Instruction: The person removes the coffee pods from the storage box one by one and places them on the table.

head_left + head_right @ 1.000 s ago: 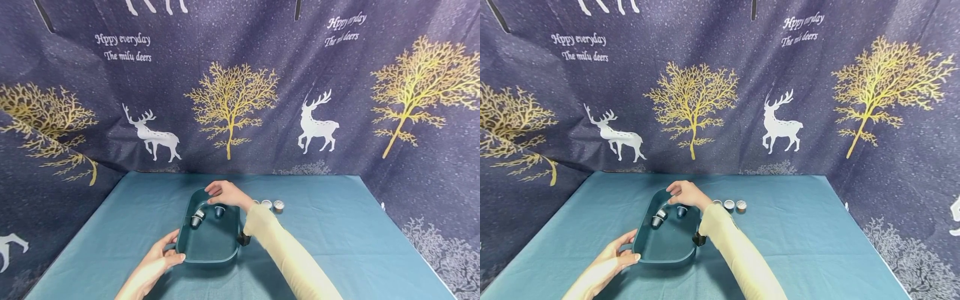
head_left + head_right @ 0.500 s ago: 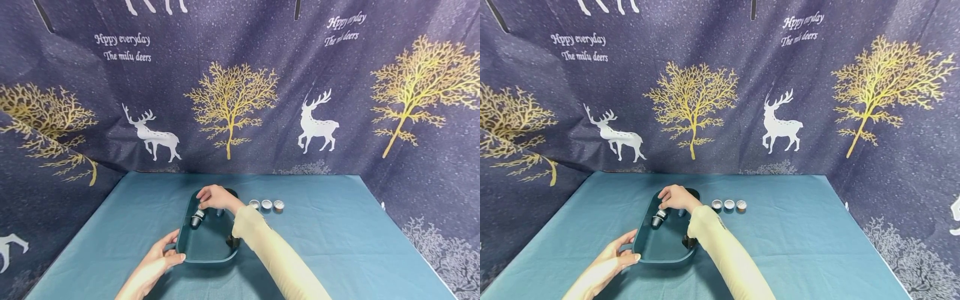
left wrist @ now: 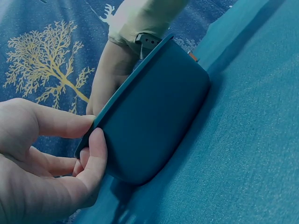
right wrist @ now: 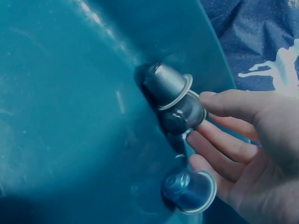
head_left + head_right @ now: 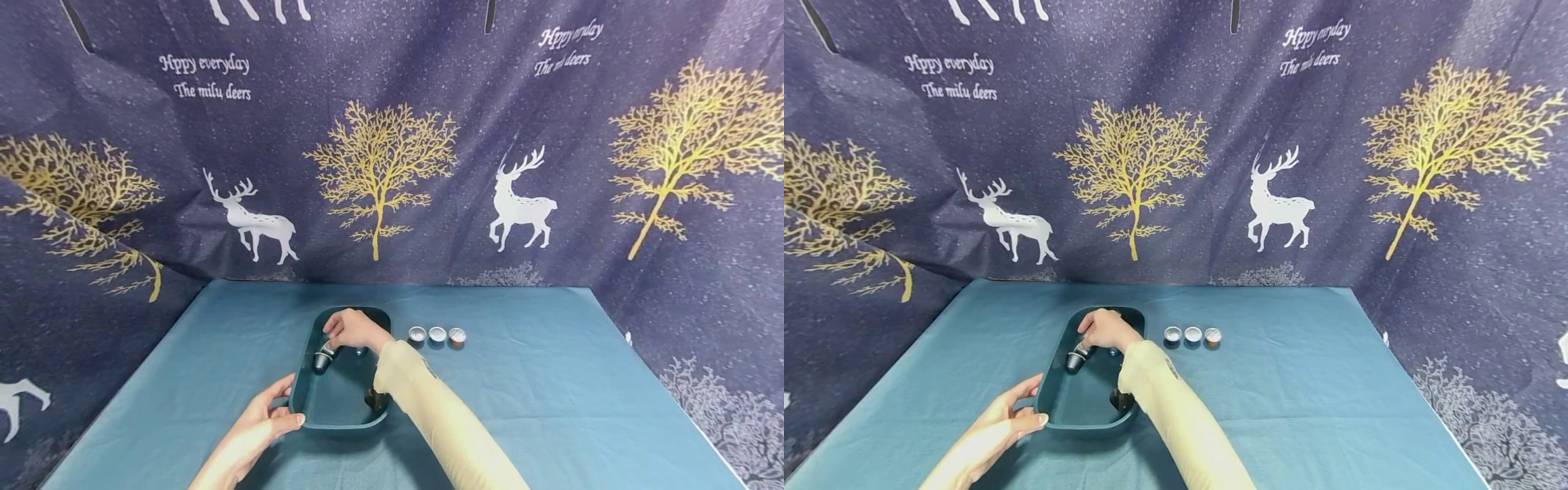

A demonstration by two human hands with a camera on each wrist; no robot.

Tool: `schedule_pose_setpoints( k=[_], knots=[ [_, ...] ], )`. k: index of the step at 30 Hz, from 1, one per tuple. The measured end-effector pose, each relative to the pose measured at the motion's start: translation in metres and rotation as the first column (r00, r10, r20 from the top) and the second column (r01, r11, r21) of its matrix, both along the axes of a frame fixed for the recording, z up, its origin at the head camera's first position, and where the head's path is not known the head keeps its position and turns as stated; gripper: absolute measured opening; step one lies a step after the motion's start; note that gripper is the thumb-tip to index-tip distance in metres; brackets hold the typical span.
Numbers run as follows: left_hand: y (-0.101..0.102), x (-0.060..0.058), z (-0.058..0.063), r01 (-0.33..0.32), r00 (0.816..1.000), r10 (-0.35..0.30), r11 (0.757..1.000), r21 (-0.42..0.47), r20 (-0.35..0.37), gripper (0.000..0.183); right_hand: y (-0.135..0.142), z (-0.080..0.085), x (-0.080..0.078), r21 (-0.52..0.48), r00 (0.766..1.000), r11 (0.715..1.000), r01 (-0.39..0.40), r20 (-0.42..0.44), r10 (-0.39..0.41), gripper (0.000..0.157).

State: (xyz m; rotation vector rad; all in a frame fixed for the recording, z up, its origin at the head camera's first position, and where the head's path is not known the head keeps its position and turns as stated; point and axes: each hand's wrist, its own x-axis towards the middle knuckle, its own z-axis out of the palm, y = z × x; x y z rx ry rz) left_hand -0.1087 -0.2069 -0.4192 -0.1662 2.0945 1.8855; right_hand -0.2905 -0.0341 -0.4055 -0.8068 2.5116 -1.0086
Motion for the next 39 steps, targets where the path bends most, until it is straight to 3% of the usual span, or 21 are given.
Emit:
schedule_pose_setpoints(
  k=[8, 18, 28, 39],
  knots=[
    [0.0013, -0.0003, -0.0007, -0.009, 1.000, 0.009, 1.000, -0.010, -0.010, 0.078, 0.0051, -0.0057, 0.0001, 0.039, 0.999, 0.999, 0.037, 0.022, -0.038, 0.029],
    [0.0016, -0.0001, -0.0002, -0.004, 1.000, 0.004, 1.000, -0.010, -0.016, 0.079, 0.0077, -0.0046, 0.0031, 0.017, 0.999, 1.000, 0.023, 0.047, -0.024, 0.025],
    [0.0002, 0.0008, 0.0005, 0.029, 0.999, -0.029, 1.000, 0.007, -0.018, 0.076, 0.0059, -0.0068, 0.0040, 0.057, 1.000, 0.998, -0.009, 0.019, 0.008, 0.026],
    [0.0009, 0.0008, 0.0015, 0.009, 1.000, -0.009, 1.000, 0.001, -0.006, 0.076, 0.0033, 0.0011, 0.0023, 0.065, 1.000, 0.998, -0.007, 0.006, 0.007, 0.027]
  ],
)
